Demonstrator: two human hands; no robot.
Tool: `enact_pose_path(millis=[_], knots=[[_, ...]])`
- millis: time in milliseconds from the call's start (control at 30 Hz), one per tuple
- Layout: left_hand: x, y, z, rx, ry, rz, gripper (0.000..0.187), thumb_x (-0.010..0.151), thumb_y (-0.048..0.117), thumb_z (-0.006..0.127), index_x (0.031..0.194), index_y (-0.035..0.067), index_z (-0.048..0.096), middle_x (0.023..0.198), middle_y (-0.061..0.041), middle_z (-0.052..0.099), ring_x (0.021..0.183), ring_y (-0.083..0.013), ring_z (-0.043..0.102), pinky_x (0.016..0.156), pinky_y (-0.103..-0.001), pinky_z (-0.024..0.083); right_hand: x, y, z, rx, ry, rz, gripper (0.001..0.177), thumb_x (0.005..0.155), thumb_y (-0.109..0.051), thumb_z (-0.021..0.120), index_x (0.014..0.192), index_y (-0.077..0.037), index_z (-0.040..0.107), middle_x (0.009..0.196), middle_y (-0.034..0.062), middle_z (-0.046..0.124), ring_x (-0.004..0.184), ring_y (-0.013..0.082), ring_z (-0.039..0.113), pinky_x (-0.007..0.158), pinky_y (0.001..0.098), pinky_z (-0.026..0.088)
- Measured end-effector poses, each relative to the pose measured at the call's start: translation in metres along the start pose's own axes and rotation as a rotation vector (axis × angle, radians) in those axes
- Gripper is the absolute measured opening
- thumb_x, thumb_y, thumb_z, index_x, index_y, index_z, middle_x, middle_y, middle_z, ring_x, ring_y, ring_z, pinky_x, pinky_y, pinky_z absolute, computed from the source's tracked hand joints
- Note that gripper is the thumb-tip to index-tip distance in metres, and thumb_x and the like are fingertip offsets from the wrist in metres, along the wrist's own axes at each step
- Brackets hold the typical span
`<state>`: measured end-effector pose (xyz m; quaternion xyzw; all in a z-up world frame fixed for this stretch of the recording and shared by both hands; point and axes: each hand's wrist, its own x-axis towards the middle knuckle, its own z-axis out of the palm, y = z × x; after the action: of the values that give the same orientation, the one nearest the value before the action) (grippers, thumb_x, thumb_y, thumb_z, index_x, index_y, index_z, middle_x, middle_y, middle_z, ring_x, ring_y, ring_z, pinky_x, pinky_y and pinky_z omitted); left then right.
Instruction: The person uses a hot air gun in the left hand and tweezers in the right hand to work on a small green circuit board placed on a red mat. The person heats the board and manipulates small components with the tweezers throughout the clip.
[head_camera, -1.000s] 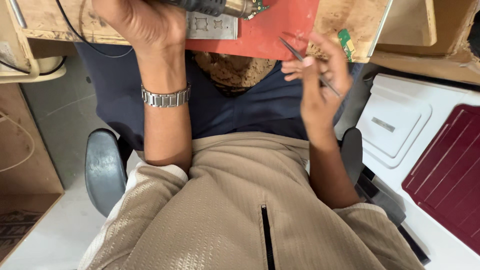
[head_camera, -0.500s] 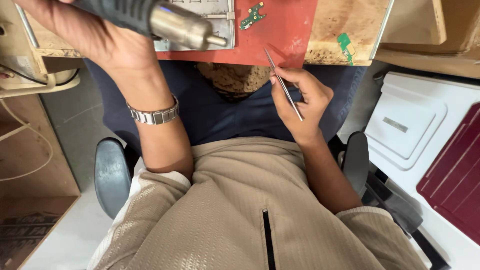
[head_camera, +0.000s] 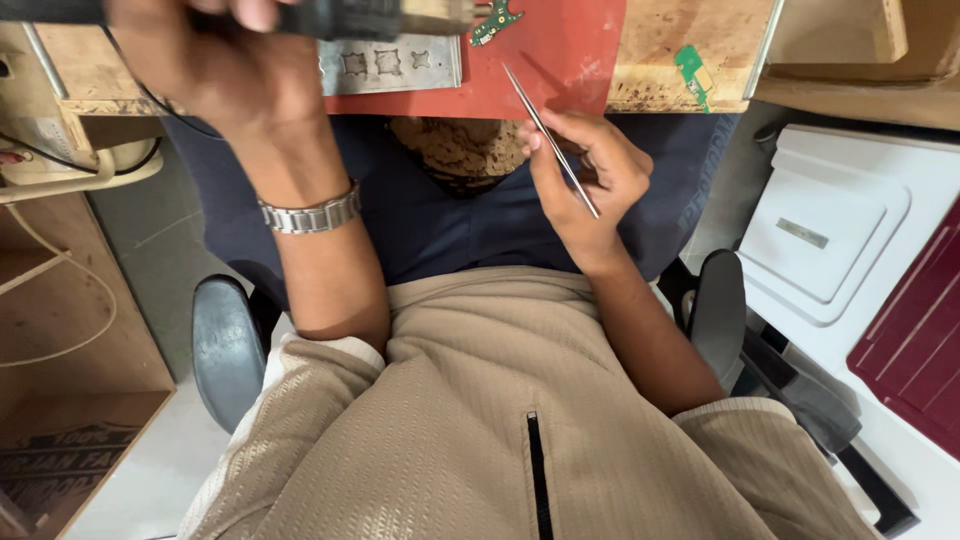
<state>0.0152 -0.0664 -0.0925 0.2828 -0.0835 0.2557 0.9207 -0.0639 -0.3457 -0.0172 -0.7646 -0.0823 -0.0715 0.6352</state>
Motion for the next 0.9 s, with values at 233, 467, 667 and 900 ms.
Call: enact_pose_path(millis=[233,467,667,900], knots=[[-0.007,-0.001,0.038,0.131,-0.272,-0.212,0.021,0.103,0.017,0.065,0.088,0.004,0.059,0.073,-0.008,0.048,0.061,-0.022,0.051,0.066,-0.043,0.05,0.005,0.006,0.007,-0.233,0.009,-0.069,0.019,0.096,0.012,0.076,0.113,0.007,0.07,0.101,0.0154,0.074,0.087,0.0153,0.073,0.074,0.0242,0.059],[-0.007,-0.005,0.027,0.051,-0.343,-0.302,0.019,0.106,0.017,0.067,0.093,0.003,0.065,0.08,-0.01,0.057,0.068,-0.0225,0.053,0.073,-0.039,0.049,0.013,0.008,0.01,-0.25,-0.015,-0.139,0.018,0.097,0.012,0.076,0.114,0.006,0.069,0.103,0.0151,0.074,0.086,0.0135,0.075,0.073,0.0237,0.06],[-0.006,-0.007,0.028,-0.015,-0.375,-0.312,0.017,0.104,0.018,0.069,0.096,0.004,0.066,0.085,-0.009,0.06,0.069,-0.0216,0.056,0.076,-0.039,0.051,0.008,0.016,0.017,-0.115,0.005,-0.061,0.019,0.102,0.013,0.072,0.118,0.007,0.066,0.107,0.0164,0.073,0.092,0.0168,0.075,0.074,0.0243,0.062],[-0.006,-0.01,0.048,0.098,-0.325,-0.276,0.016,0.104,0.012,0.072,0.095,0.001,0.064,0.086,-0.009,0.061,0.071,-0.021,0.058,0.072,-0.039,0.052,0.003,0.024,0.014,0.011,0.025,0.061,0.017,0.104,0.012,0.067,0.12,0.008,0.063,0.106,0.0165,0.074,0.091,0.0178,0.075,0.077,0.0274,0.064]])
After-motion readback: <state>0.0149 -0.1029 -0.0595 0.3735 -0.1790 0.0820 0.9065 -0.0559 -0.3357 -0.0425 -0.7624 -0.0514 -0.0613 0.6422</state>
